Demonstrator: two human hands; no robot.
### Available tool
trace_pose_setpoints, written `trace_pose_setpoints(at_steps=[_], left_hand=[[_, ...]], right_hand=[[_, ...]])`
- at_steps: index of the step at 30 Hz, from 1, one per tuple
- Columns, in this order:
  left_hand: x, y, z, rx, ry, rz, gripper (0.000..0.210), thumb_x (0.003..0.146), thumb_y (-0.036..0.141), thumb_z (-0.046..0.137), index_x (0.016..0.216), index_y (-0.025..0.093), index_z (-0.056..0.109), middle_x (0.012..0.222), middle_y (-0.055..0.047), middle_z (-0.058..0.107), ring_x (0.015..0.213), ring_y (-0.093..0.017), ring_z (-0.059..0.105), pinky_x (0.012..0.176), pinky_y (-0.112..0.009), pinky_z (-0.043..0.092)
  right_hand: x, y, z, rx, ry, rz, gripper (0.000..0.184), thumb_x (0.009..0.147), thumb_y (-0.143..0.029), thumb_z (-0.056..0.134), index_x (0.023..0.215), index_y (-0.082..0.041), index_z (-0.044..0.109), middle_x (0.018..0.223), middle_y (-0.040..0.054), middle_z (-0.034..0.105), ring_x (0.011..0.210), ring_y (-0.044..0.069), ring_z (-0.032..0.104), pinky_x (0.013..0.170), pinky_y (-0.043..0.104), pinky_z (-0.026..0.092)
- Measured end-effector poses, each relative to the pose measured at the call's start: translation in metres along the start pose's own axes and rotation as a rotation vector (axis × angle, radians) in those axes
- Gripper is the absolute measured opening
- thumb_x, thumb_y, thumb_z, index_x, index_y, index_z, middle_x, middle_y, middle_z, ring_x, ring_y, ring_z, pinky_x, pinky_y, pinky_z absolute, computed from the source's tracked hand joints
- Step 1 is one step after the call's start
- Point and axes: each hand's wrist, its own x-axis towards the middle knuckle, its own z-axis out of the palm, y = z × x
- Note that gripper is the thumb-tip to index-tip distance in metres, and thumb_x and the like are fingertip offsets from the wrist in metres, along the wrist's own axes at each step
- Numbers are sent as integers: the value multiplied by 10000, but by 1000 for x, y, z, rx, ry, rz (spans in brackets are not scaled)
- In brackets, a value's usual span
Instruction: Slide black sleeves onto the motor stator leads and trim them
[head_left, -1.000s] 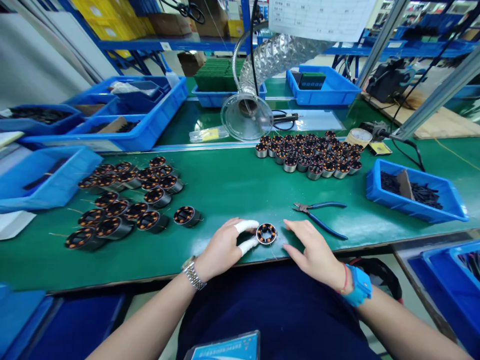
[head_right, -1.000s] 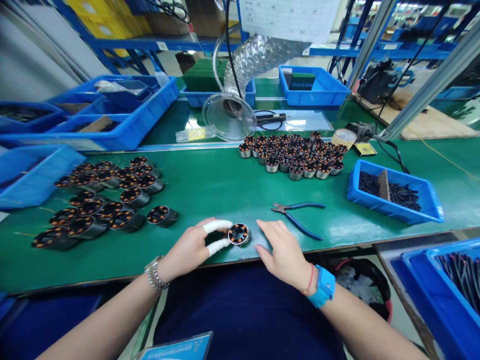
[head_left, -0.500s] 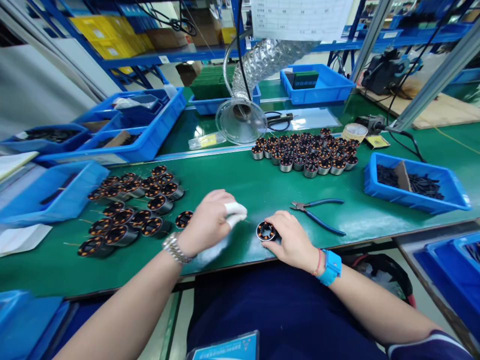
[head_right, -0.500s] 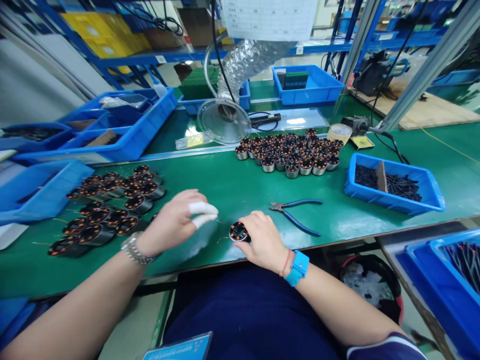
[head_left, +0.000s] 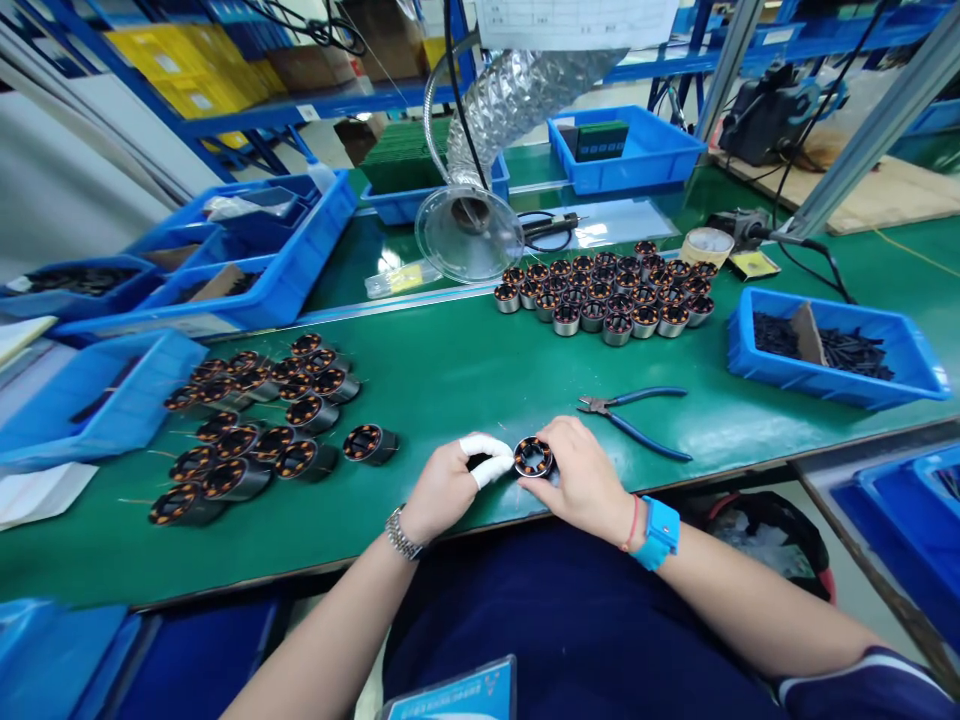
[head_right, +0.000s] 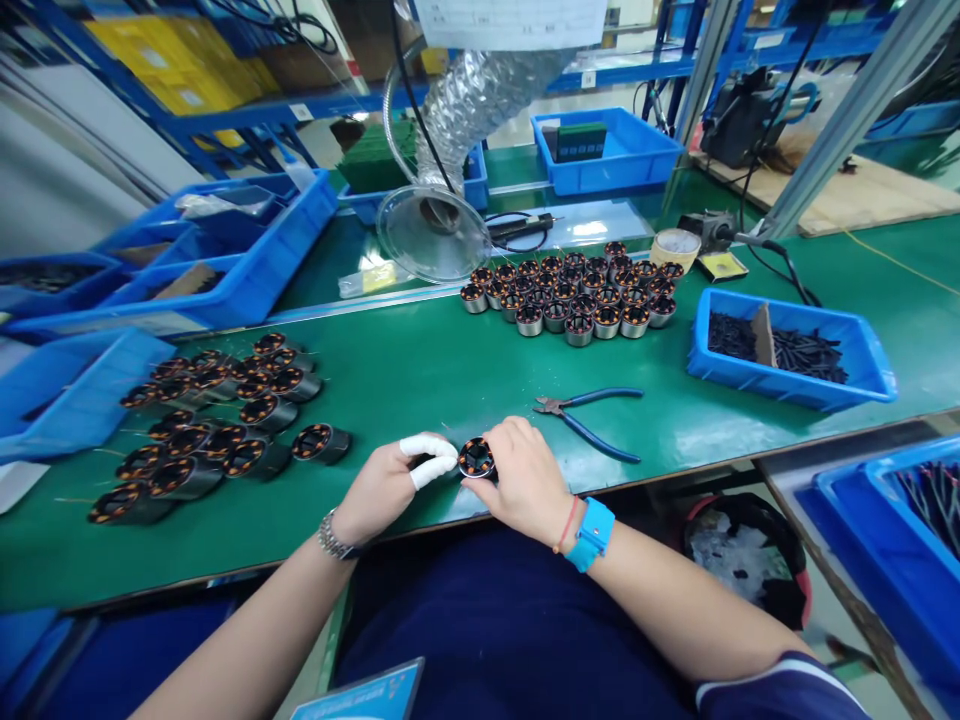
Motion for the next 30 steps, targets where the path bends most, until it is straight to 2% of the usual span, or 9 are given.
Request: trace_pose_setpoints(at_steps=[3,7,9,13,16,18,21,26,30], left_hand=[[8,8,-16,-10,8,-20,137,738,296,606,709,167,644,764,-27,671,722,-158,610,706,-273,478],[9,9,-44,-20,352,-50,152,737,321,607,724,174,643,745,-24,671,723,-166,613,700,-276,477],[3,4,-45,40,424,-16,138,737,316,612,752,184,648,774,-26,673,738,-168,615,707,-280,478],[-15,-8,-15,211,119,152,199,726,276,639,911,204,656,848,-47,667,800,-182,612,754,-307,477],[-21,-8,10,215,126,259,240,722,252,652,955,199,644,892,-67,656,836,-185,601,763,-306,475],[-19,-5,16,163,162,279,169,732,231,642,897,193,655,853,-61,657,810,-174,599,744,-289,473],[-12,-1,15,45,158,206,67,736,218,632,786,187,664,774,-40,655,740,-156,595,704,-270,465],[-6,5,15,-237,113,-63,69,700,241,655,694,173,648,710,-13,638,666,-137,567,642,-246,451],[3,12,1,-431,217,-163,85,645,229,694,667,161,649,670,-2,629,628,-128,556,628,-244,453]], right_hand=[[0,-3,1,-70,7,4,285,757,-393,580,889,-161,481,892,88,509,857,216,436,725,360,376],[-2,-5,4,-139,52,45,278,751,-401,577,848,-164,469,859,84,503,811,214,427,687,355,367],[-4,-4,3,-118,65,60,330,732,-425,597,880,-158,472,867,88,511,820,220,434,694,363,374],[-7,2,-4,8,20,0,544,702,-395,642,1125,-135,419,1051,123,518,997,249,430,813,393,379],[-7,5,-8,83,-25,-49,501,733,-300,621,1165,-160,407,1090,102,524,1053,233,420,865,382,364],[-6,5,-8,91,-30,-26,432,743,-291,613,1118,-168,438,1042,89,539,1006,221,442,842,373,371],[-6,2,-5,52,-25,30,364,742,-316,612,1039,-164,466,975,81,539,929,214,455,788,361,377],[-6,-6,-2,-62,-28,68,257,749,-350,576,896,-164,477,893,73,513,847,212,438,724,345,358],[-5,-8,-1,-104,-7,74,228,746,-341,563,854,-168,461,877,69,499,841,211,426,727,340,345]])
